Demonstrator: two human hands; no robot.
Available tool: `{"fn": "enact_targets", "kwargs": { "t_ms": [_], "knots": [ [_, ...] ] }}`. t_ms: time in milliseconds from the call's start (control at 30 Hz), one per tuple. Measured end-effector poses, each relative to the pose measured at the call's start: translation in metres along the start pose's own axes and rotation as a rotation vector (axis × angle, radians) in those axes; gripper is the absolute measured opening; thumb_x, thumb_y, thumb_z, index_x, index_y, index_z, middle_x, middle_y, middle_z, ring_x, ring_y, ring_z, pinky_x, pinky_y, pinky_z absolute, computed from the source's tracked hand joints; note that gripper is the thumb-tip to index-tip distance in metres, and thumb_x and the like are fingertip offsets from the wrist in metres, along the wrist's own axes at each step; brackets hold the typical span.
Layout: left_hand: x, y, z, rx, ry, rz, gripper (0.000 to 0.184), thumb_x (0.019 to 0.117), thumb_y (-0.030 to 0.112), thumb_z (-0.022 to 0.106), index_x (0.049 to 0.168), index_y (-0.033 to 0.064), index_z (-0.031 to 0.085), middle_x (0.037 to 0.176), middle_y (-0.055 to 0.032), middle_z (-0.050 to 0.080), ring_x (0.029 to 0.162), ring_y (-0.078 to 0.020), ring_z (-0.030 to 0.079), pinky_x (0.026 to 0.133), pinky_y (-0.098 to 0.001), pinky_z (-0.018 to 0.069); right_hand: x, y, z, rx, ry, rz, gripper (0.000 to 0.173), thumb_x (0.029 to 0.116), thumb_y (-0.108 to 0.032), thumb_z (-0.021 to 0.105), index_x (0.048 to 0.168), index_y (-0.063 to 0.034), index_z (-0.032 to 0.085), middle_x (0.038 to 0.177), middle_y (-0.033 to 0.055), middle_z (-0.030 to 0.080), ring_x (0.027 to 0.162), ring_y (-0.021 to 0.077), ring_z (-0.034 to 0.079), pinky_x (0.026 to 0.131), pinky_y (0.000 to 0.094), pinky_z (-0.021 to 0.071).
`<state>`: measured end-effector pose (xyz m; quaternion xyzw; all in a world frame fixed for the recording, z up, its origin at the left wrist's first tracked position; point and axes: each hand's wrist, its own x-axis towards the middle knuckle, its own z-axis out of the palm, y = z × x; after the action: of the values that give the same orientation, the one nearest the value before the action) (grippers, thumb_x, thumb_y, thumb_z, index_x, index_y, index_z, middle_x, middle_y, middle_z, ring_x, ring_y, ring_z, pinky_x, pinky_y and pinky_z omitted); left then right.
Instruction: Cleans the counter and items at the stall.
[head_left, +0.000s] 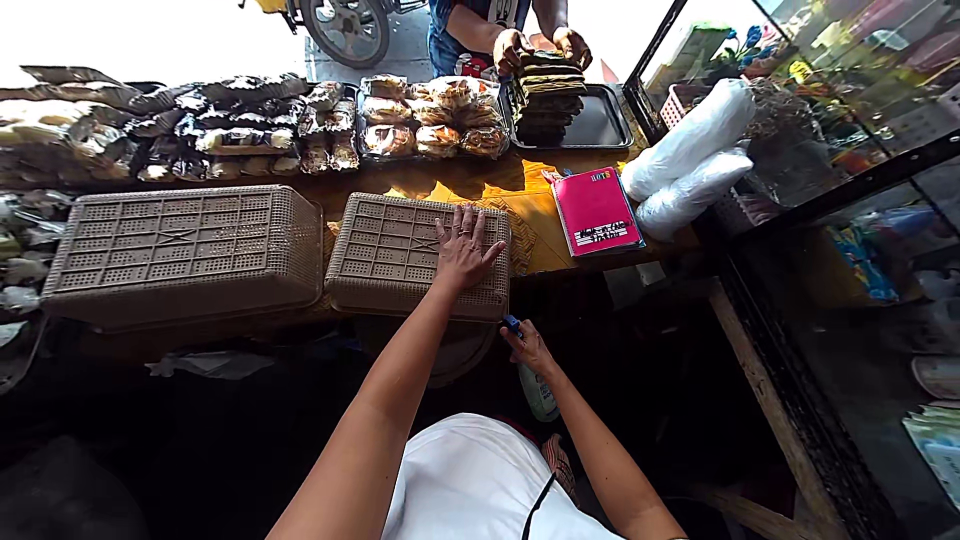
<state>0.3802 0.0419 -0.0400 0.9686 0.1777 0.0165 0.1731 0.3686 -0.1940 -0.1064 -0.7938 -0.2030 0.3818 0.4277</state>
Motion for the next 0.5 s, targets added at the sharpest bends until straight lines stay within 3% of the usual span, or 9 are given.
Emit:
{"fn": "enact_targets", "kwargs": {
  "t_ms": [133,300,500],
  "knots": [
    [-0.0001,0.0003,-0.0001,-0.006,-0.004,-0.005,0.087,0.1032,0.068,0.022,0.164,0.0073,0.019,0.172,-0.0172,0.008,0.16,-0.0336,-0.001,0.122,-0.0662,-0.0052,-0.0058,0.0001,0.0025,0.011,0.068,-0.037,0.045,0.1045,-0.034,0.055,0.114,0.0093,0.064,0.101,0.016,0.055,0.071,0.0144,0.061,0.065,0.0257,0.055],
    [-0.0003,0.0002,0.0018,-0.013,0.018,0.003,0.085,0.1036,0.067,0.025,0.164,0.0068,0.021,0.172,-0.0175,0.01,0.159,-0.0346,0.001,0.122,-0.067,-0.0046,-0.0005,0.0023,-0.0025,0.035,-0.045,0.008,0.049,0.1059,-0.036,0.05,0.125,0.0079,0.057,0.112,0.0186,0.052,0.071,0.0159,0.062,0.065,0.0277,0.0566],
    [-0.001,0.0009,-0.0013,-0.019,0.007,-0.002,0.085,0.1041,0.067,0.026,0.164,0.0066,0.021,0.172,-0.0176,0.008,0.16,-0.0341,0.0,0.122,-0.0663,-0.0047,-0.0006,0.0049,-0.0029,0.028,0.026,-0.004,0.045,0.1056,-0.035,0.052,0.117,0.0074,0.063,0.1,0.0153,0.055,0.068,0.0142,0.061,0.064,0.0265,0.0555]
  ]
}}
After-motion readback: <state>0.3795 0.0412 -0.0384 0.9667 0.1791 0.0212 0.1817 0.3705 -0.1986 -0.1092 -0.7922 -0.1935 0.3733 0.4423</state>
